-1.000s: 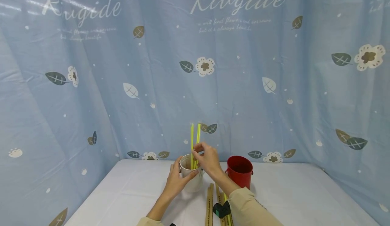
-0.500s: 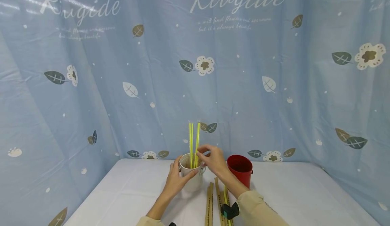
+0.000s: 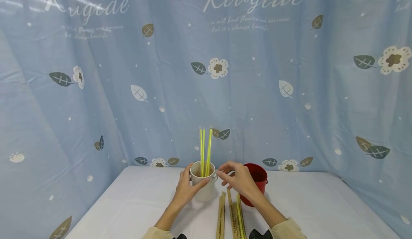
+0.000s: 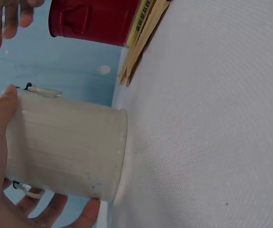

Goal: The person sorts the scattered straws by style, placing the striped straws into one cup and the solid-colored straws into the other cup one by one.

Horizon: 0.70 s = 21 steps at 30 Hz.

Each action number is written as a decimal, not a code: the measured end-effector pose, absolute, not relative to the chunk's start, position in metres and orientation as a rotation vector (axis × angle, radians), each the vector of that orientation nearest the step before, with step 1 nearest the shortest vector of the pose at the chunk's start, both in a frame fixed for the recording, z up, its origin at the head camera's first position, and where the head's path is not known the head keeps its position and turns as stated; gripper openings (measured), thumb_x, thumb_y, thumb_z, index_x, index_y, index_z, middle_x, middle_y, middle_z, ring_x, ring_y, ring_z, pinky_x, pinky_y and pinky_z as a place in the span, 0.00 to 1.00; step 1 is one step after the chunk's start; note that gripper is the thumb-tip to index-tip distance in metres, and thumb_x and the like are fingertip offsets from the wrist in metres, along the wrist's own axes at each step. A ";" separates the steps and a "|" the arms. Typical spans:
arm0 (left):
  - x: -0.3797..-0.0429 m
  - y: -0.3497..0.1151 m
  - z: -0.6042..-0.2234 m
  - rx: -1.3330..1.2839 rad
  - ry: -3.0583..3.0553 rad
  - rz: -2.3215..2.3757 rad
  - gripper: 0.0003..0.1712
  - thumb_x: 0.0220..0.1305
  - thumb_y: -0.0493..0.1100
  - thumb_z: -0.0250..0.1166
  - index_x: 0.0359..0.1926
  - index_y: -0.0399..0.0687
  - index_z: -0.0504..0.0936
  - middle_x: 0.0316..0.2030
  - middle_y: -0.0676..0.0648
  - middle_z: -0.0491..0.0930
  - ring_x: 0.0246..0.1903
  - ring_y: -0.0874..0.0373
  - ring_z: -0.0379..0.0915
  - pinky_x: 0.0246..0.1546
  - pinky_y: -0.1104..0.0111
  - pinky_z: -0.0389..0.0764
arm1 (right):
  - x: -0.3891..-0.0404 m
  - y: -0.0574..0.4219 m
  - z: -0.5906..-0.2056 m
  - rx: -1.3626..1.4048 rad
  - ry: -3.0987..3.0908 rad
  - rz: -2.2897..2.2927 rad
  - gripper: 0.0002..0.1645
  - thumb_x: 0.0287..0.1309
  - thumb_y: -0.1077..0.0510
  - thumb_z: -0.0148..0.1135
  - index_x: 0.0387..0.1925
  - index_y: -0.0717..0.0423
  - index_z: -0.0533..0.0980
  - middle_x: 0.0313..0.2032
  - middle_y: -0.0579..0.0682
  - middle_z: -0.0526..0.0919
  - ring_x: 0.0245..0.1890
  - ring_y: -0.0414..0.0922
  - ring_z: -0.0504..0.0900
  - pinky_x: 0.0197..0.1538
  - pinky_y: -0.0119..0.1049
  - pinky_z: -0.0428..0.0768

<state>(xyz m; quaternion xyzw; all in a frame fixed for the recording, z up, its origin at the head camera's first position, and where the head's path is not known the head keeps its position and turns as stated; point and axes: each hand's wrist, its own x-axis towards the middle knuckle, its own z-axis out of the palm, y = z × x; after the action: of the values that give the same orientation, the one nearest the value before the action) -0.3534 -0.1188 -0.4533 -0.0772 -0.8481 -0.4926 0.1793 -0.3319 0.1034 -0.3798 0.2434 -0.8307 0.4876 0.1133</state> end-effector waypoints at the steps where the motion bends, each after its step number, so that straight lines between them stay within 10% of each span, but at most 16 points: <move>1: -0.353 -0.119 -0.453 -0.220 -2.398 -1.390 0.54 0.52 0.66 0.71 0.74 0.59 0.56 0.62 0.40 0.66 0.58 0.43 0.71 0.50 0.45 0.76 | -0.330 0.107 -0.381 0.706 -2.452 1.434 0.11 0.61 0.52 0.67 0.41 0.54 0.81 0.32 0.52 0.86 0.23 0.42 0.85 0.25 0.38 0.84; 21: -0.354 -0.119 -0.454 -0.234 -2.387 -1.393 0.53 0.53 0.65 0.71 0.74 0.60 0.56 0.61 0.39 0.67 0.59 0.41 0.71 0.53 0.42 0.75 | -0.305 0.141 -0.418 0.526 -2.841 1.161 0.10 0.53 0.56 0.72 0.33 0.59 0.82 0.22 0.46 0.82 0.16 0.41 0.81 0.23 0.31 0.79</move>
<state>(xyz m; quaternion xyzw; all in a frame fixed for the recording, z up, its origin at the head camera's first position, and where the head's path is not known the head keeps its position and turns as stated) -0.3544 -0.1190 -0.4538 -0.0828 -0.8460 -0.4938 0.1831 -0.3049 0.1405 -0.4179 0.1690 -0.9123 0.3728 0.0139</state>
